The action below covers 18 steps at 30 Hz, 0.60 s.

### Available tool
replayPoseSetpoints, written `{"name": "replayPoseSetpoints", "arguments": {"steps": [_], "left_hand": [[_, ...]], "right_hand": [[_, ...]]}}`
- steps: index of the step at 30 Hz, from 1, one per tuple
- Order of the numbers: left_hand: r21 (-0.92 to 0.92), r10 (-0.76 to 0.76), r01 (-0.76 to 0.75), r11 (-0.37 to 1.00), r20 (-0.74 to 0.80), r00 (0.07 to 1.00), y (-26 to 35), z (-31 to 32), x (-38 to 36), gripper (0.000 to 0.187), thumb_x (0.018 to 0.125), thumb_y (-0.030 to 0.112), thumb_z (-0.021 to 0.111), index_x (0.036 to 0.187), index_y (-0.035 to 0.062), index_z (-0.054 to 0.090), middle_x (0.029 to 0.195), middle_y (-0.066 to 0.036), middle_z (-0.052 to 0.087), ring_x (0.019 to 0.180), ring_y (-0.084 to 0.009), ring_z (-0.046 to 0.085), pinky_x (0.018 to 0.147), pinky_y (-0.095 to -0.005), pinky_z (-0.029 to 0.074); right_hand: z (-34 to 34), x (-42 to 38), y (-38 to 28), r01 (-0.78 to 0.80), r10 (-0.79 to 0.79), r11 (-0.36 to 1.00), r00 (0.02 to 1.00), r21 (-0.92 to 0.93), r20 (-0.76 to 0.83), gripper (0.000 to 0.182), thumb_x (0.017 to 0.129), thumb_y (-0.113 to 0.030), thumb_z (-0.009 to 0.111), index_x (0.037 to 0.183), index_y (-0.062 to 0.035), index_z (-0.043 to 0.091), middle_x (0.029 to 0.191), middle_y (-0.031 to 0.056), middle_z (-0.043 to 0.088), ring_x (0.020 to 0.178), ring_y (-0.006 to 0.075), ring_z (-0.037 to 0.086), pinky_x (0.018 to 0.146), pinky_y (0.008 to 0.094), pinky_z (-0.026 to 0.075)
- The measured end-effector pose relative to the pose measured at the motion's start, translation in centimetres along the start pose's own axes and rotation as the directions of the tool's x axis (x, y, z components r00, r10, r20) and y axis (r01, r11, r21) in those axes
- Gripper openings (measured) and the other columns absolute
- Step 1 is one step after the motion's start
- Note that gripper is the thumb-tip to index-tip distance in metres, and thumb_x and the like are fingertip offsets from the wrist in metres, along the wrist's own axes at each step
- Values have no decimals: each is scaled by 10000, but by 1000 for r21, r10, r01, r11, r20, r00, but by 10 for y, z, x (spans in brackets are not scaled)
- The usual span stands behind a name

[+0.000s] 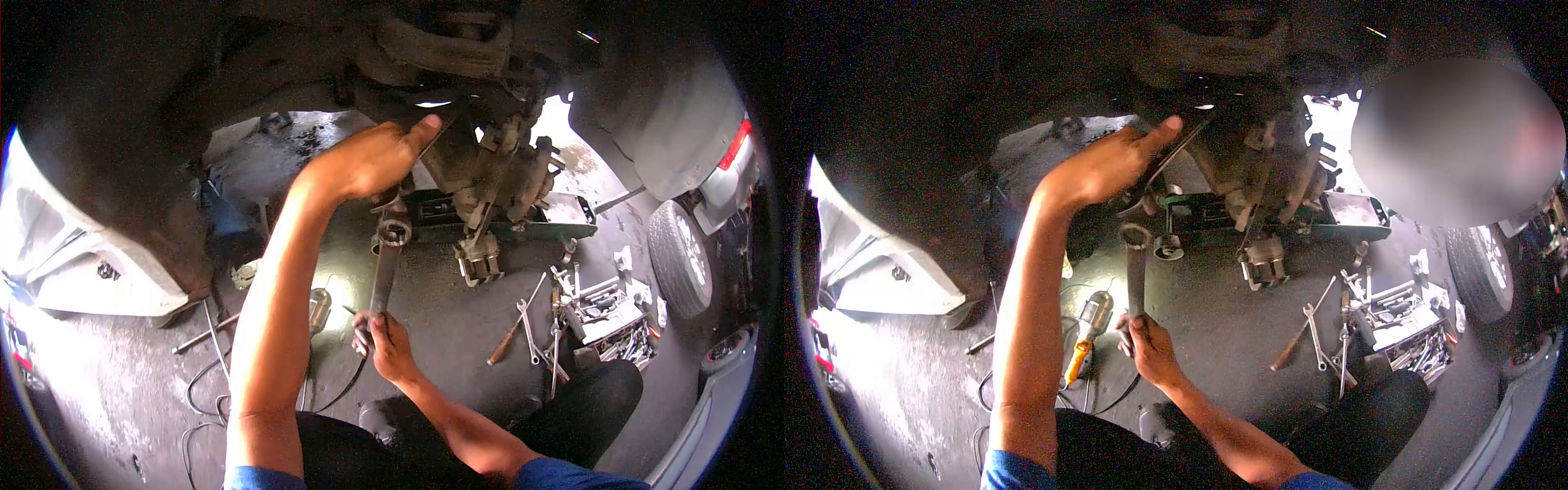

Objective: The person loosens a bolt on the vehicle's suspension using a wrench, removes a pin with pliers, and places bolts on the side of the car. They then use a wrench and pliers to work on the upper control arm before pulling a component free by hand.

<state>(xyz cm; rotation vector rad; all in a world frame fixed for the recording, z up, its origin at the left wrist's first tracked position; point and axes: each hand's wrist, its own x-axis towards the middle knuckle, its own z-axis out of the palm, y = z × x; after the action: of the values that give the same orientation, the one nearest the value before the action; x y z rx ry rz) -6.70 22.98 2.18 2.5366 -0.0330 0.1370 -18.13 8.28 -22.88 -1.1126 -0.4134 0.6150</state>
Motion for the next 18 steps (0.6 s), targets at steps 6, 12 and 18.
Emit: {"name": "replayPoseSetpoints", "arguments": {"steps": [6,12,18], "left_hand": [[-79,-98,105,991,87,991,15,-13,-10,845,976,648,263,1226,-111,539,1197,-287,597,1101,-281,561,1006,-354,396],[-170,3,-20,985,-96,995,0,4,-6,844,974,650,266,1241,-97,555,1248,-264,587,1169,-300,541,1040,-369,366],[-115,-55,49,992,-46,997,4,1,-7,820,973,635,292,1235,-93,562,1259,-294,569,1214,-378,525,1056,-394,352]], "right_hand": [[35,42,23,75,-84,994,990,-77,-114,501,1028,-483,349,988,-17,528,715,14,483,660,119,488,645,260,420],[32,142,139,454,-566,567,821,-687,75,549,1048,-316,232,1366,115,354,1442,329,341,1377,396,326,1156,400,239],[75,154,78,386,-429,783,903,-487,26,604,1037,-406,214,1363,78,370,1357,276,416,1247,346,415,1060,392,310]]}}
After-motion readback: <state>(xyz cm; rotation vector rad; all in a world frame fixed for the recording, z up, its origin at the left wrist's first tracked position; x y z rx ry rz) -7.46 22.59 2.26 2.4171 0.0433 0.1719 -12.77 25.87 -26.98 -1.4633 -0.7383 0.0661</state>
